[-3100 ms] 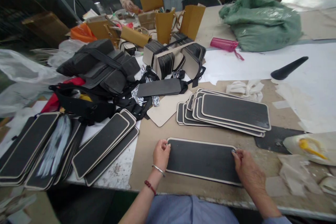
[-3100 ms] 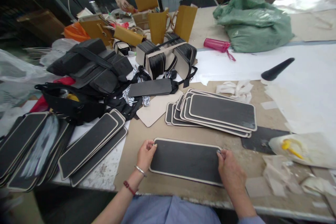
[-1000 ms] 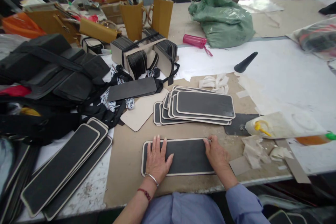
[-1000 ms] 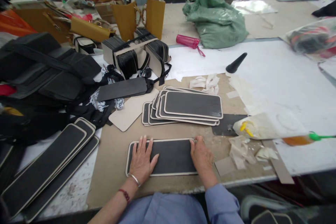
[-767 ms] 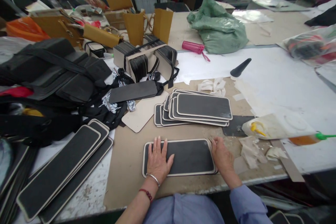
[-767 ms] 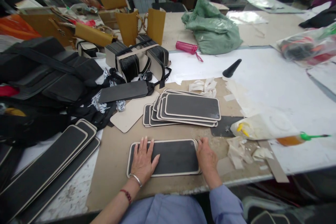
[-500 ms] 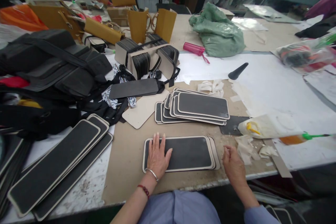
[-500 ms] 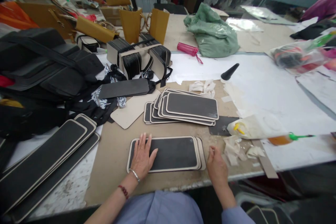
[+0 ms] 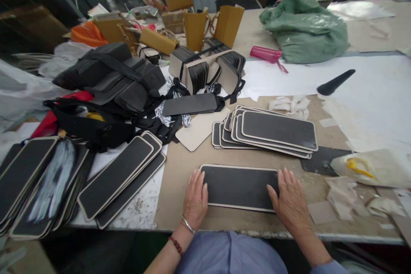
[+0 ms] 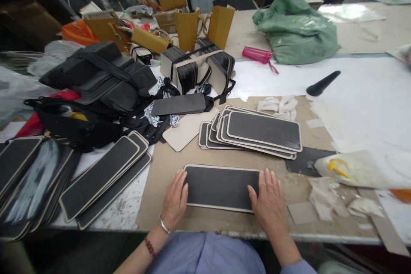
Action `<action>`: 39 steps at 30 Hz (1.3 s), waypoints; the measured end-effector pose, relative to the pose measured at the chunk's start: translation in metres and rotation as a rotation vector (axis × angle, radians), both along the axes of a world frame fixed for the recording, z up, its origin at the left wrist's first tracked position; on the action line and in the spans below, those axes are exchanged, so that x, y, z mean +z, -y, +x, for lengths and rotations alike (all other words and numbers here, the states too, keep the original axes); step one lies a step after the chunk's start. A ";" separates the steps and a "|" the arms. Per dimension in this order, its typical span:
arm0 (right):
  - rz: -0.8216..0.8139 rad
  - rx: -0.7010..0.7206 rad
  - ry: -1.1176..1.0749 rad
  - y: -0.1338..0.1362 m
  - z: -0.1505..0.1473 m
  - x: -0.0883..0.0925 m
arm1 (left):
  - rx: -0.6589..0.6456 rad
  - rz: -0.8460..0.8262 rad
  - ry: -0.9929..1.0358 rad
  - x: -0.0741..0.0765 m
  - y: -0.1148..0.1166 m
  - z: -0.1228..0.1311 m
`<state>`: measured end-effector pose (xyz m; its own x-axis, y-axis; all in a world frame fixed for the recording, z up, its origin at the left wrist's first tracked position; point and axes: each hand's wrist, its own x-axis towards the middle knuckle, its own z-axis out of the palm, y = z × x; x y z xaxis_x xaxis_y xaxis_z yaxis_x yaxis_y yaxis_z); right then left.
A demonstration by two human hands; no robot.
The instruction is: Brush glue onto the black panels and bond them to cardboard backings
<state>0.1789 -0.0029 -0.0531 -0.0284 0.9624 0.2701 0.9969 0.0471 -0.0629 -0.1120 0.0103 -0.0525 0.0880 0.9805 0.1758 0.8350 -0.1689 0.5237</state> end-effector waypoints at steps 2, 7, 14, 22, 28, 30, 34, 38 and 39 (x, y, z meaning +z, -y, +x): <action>-0.029 0.032 0.015 -0.003 -0.007 -0.002 | -0.161 0.012 -0.101 0.007 -0.001 0.021; -0.085 0.105 0.026 -0.012 -0.018 -0.007 | -0.276 -0.073 -0.264 0.014 -0.026 0.056; -0.135 0.128 -0.024 -0.018 -0.017 -0.016 | -0.282 -0.134 -0.362 -0.002 -0.039 0.054; -0.197 0.113 -0.052 -0.021 -0.019 -0.011 | -0.304 -0.164 -0.402 -0.001 -0.041 0.055; -0.218 0.107 -0.072 -0.024 -0.018 -0.009 | -0.298 -0.197 -0.382 -0.001 -0.043 0.056; -0.223 0.107 -0.070 -0.024 -0.019 -0.009 | -0.297 -0.198 -0.374 -0.002 -0.043 0.057; -0.203 0.113 -0.061 -0.022 -0.018 -0.012 | -0.308 -0.182 -0.342 -0.001 -0.043 0.057; -0.171 0.118 -0.052 -0.022 -0.017 -0.016 | -0.228 -0.132 -0.164 0.000 -0.040 0.042; -0.162 0.126 -0.049 -0.023 -0.016 -0.017 | -0.143 -0.132 -0.096 0.000 -0.038 0.035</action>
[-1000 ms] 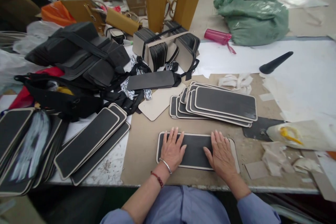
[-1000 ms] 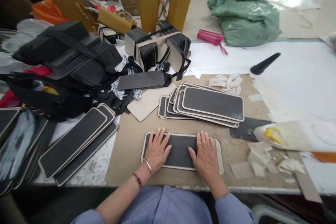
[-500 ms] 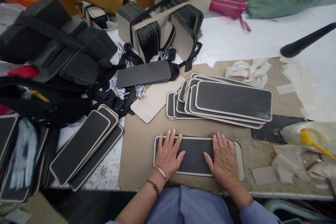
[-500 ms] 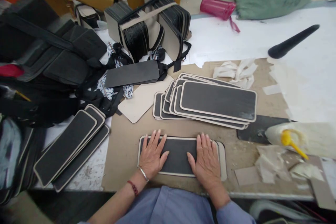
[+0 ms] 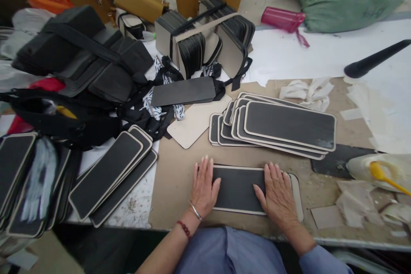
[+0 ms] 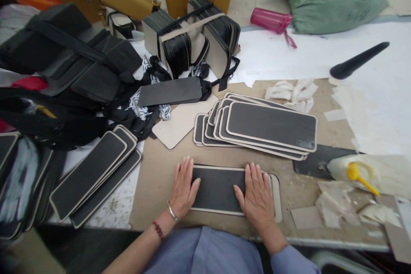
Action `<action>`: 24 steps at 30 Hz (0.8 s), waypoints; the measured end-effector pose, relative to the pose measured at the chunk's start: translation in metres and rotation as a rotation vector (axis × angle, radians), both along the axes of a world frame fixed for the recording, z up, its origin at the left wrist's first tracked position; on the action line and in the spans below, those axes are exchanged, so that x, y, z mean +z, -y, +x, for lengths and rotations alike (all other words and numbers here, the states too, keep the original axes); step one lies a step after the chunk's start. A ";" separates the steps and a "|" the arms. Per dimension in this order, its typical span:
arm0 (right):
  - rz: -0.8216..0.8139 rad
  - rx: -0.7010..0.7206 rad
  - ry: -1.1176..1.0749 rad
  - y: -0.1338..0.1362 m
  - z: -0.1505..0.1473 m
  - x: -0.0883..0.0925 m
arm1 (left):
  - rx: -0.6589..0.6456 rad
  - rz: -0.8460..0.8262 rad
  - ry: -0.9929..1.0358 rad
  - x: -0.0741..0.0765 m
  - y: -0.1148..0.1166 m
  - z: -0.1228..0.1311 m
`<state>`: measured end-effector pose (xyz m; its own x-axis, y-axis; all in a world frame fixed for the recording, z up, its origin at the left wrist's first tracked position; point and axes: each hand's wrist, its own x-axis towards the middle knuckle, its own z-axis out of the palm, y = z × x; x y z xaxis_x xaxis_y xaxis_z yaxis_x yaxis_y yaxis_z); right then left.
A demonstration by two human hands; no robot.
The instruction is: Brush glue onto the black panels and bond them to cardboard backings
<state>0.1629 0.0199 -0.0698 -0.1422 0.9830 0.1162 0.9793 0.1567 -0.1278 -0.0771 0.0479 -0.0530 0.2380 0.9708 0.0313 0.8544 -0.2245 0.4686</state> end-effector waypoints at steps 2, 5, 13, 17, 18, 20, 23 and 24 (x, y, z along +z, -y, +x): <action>0.023 0.007 0.003 0.000 0.001 0.001 | 0.227 -0.039 0.115 -0.003 0.006 -0.017; 0.069 -0.013 0.011 0.002 0.003 0.008 | 0.424 -0.139 0.222 -0.011 0.018 -0.042; 0.156 0.111 -0.017 0.002 -0.046 0.029 | 0.414 -0.090 0.224 -0.013 0.028 -0.051; 0.087 0.234 -0.086 -0.007 -0.103 0.030 | 0.418 -0.082 0.178 -0.012 0.026 -0.044; 0.055 0.274 -0.110 -0.009 -0.115 0.028 | 0.424 -0.083 0.160 -0.013 0.026 -0.043; -0.003 0.345 -0.142 -0.012 -0.133 0.025 | 0.436 -0.086 0.135 -0.016 0.027 -0.042; -0.034 0.361 -0.157 -0.015 -0.143 0.024 | 0.446 -0.089 0.125 -0.018 0.027 -0.042; -0.025 0.337 -0.159 -0.015 -0.141 0.026 | 0.448 -0.090 0.126 -0.018 0.027 -0.041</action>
